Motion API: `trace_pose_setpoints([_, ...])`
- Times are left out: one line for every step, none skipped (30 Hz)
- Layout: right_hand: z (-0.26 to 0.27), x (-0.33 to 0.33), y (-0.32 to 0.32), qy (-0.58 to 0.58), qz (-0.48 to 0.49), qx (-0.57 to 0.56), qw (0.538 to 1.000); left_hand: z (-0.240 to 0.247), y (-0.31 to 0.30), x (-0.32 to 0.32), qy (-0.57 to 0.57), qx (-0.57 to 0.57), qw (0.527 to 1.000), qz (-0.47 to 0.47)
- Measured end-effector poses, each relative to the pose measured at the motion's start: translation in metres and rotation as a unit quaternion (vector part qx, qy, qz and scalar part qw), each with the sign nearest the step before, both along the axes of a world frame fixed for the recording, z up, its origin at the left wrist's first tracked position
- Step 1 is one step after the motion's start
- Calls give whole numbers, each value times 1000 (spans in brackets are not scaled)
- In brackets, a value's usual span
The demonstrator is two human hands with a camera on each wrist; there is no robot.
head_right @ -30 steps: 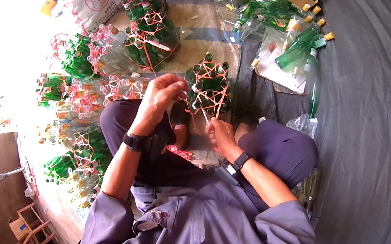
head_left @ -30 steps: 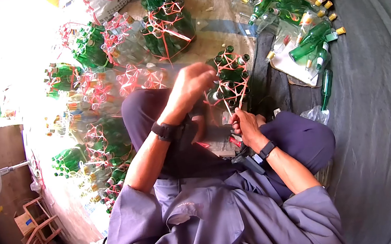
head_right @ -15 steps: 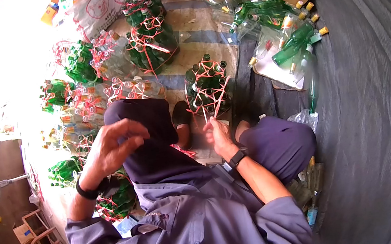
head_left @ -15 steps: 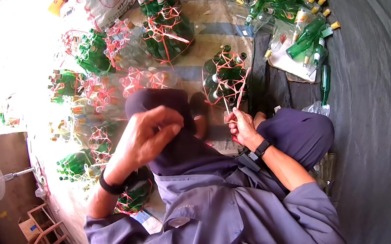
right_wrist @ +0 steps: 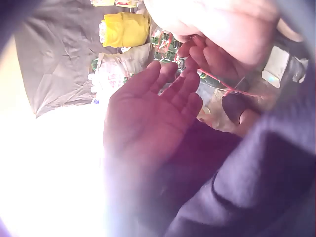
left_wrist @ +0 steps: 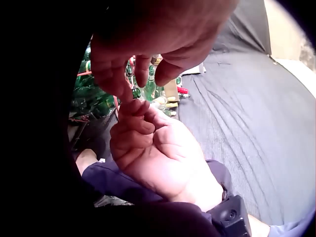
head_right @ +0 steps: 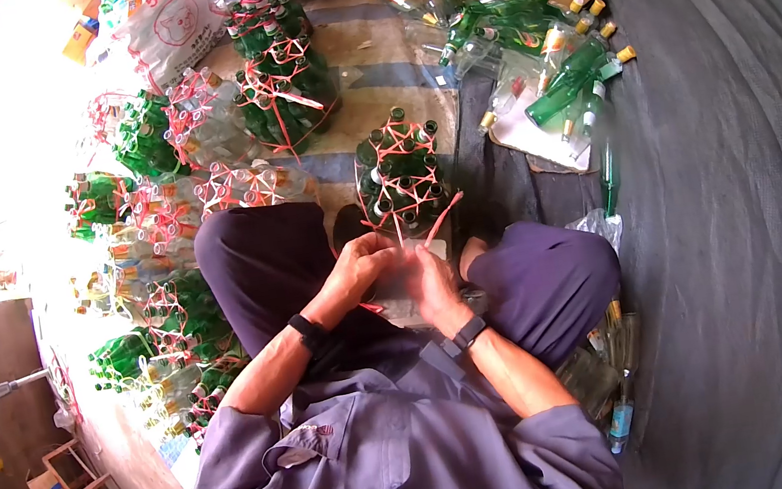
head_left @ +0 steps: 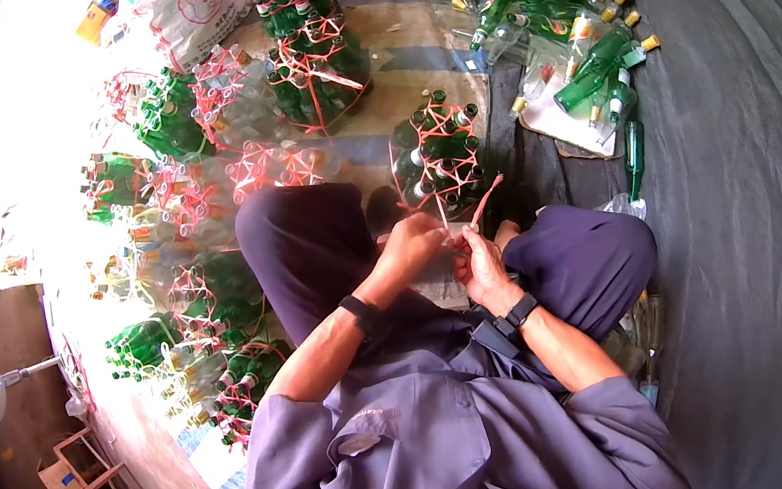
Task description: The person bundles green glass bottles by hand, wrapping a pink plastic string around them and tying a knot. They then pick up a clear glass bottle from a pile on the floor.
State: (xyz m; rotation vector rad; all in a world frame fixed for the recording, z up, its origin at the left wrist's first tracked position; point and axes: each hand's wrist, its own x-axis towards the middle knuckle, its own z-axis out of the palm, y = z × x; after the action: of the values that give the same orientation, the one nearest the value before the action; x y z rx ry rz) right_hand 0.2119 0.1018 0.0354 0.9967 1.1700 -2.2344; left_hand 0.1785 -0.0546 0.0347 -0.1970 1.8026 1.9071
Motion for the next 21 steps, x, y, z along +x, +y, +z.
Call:
trace_pose_setpoints([2, 2, -2, 0, -14, -15, 1000, -7, 1, -1, 6, 5, 1000, -4])
trace_pose_setpoints([4, 3, -4, 0, -26, -31, 999, -14, 3, 0, 5, 6, 1000, -5])
trace_pose_setpoints([7, 4, -7, 1, -26, -31, 999, -14, 6, 0, 18, -16, 1000, -11])
trace_pose_setpoints([11, 3, -9, -14, -40, -35, 999, -14, 7, 0, 31, -39, 999, -17])
trace_pose_setpoints([13, 3, -11, -28, -54, -39, 997, -14, 8, -1, 32, -38, 999, -16])
trace_pose_setpoints([13, 3, -12, -27, -54, -38, 997, -10, 9, -2, -5, -12, 1000, -7])
trace_pose_setpoints([13, 3, -13, -25, -53, -43, 997, -8, 10, -2, -42, 15, 999, 2])
trace_pose_setpoints([13, 4, -12, -22, -52, -48, 997, -15, 12, -1, -43, 16, 999, 1])
trace_pose_setpoints([6, 6, -11, -22, -53, -47, 997, -28, 13, -1, -33, 2, 999, 33])
trace_pose_setpoints([-4, 6, -9, -19, -39, -40, 998, -32, 14, -1, -23, -12, 998, 65])
trace_pose_setpoints([-14, 8, -7, -15, -24, -34, 999, -36, 14, -1, -23, -12, 998, 64])
trace_pose_setpoints([-13, 8, -8, -15, -24, -33, 999, -35, 14, -2, -44, 22, 998, 46])
trace_pose_setpoints([-12, 9, -9, -10, -35, -43, 998, -35, 15, -2, -65, 56, 996, 28])
trace_pose_setpoints([-12, 9, -10, -6, -46, -52, 998, -35, 17, -1, -65, 57, 996, 29])
trace_pose_setpoints([-10, 9, -11, -6, -45, -52, 998, -31, 19, -1, -67, 76, 995, 21])
trace_pose_setpoints([-8, 8, -11, -12, -61, -58, 996, -27, 20, -1, -70, 93, 993, 13])
trace_pose_setpoints([-7, 8, -11, -19, -78, -65, 995, -24, 20, -1, -70, 94, 993, 12])
trace_pose_setpoints([-10, 9, -9, -19, -79, -64, 995, -14, 21, -2, -102, 104, 989, 33])
trace_pose_setpoints([-12, 10, -7, -16, -69, -74, 995, -9, 22, -2, -135, 114, 983, 54])
trace_pose_setpoints([-15, 11, -5, -13, -60, -84, 995, -9, 23, -2, -136, 114, 983, 52])
trace_pose_setpoints([-10, 11, -5, -13, -62, -84, 994, -9, 23, -3, -124, 107, 984, 64])
